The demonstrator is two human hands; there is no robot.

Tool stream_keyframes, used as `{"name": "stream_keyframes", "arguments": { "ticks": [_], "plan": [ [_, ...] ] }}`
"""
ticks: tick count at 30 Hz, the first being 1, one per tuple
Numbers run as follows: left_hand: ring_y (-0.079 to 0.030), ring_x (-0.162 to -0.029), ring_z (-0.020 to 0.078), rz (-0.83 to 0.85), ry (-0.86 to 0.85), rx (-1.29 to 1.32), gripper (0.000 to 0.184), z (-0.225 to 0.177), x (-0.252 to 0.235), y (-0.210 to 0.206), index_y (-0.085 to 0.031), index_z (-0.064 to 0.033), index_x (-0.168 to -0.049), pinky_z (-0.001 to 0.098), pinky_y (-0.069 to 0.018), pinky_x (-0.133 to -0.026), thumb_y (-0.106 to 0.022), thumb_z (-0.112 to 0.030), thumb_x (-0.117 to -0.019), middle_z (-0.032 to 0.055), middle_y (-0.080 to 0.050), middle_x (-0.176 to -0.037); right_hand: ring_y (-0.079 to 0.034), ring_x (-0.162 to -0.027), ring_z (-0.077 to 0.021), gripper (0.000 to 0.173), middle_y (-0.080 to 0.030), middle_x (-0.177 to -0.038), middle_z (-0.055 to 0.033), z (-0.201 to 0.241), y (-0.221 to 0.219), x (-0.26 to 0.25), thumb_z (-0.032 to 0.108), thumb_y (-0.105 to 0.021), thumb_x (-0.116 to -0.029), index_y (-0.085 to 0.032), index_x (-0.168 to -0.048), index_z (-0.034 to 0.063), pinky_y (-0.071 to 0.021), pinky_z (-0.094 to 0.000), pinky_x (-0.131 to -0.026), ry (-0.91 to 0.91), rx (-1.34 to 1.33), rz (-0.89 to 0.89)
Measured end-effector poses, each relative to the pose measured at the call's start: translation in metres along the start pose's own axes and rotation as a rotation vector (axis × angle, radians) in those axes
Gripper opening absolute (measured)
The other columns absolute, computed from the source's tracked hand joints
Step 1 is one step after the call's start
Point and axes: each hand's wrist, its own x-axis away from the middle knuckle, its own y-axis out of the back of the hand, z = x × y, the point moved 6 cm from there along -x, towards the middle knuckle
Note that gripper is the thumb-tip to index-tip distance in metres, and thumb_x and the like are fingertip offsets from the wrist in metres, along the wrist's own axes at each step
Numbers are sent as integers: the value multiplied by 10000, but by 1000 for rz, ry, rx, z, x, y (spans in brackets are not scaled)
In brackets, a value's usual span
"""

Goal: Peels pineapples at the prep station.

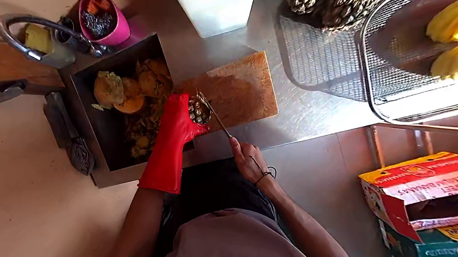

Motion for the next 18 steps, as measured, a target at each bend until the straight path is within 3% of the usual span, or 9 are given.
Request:
{"name": "stream_keyframes", "arguments": {
  "ticks": [2,4,6,10,18],
  "plan": [
    [-517,-1324,324,34,16,65,1119,-2,2,-2,-461,-126,-1452,512,-481,-1058,-979,-463,-518,167,-524,-1425,-617,-667,-291,711,-555,-659,-105,-3,0,3,550,-207,-1097,-605,-781,53,-493,-524,-638,-25,18,3],
    [-579,-1269,331,64,45,104,1189,-3,3,-2,-378,-162,-1529,544,-512,-1009,-981,-440,-543,166,-573,-1391,-622,-680,-292,715,-559,-666,-105,-5,3,6,558,-205,-1091,-602,-772,57,-492,-521,-641,-33,53,-10],
    [-622,-1194,350,32,36,125,1065,-4,5,-5,-465,-142,-1471,572,-530,-959,-971,-392,-567,178,-632,-1296,-615,-666,-282,707,-548,-652,-94,-5,5,10,557,-203,-1088,-596,-763,66,-488,-512,-629,-7,85,-36],
    [-575,-1247,374,14,-7,139,950,-13,9,-17,-502,-74,-1422,568,-492,-1013,-947,-268,-605,206,-601,-1320,-618,-675,-283,672,-547,-658,-92,5,6,15,535,-222,-1094,-605,-797,69,-488,-502,-638,5,132,-54],
    [-542,-1275,391,68,43,37,996,-18,8,-20,-456,-91,-1461,555,-503,-992,-946,-315,-624,214,-557,-1355,-638,-694,-293,668,-573,-666,-101,13,-1,18,508,-223,-1103,-626,-818,59,-504,-508,-648,-9,175,-109]
  ]
}}
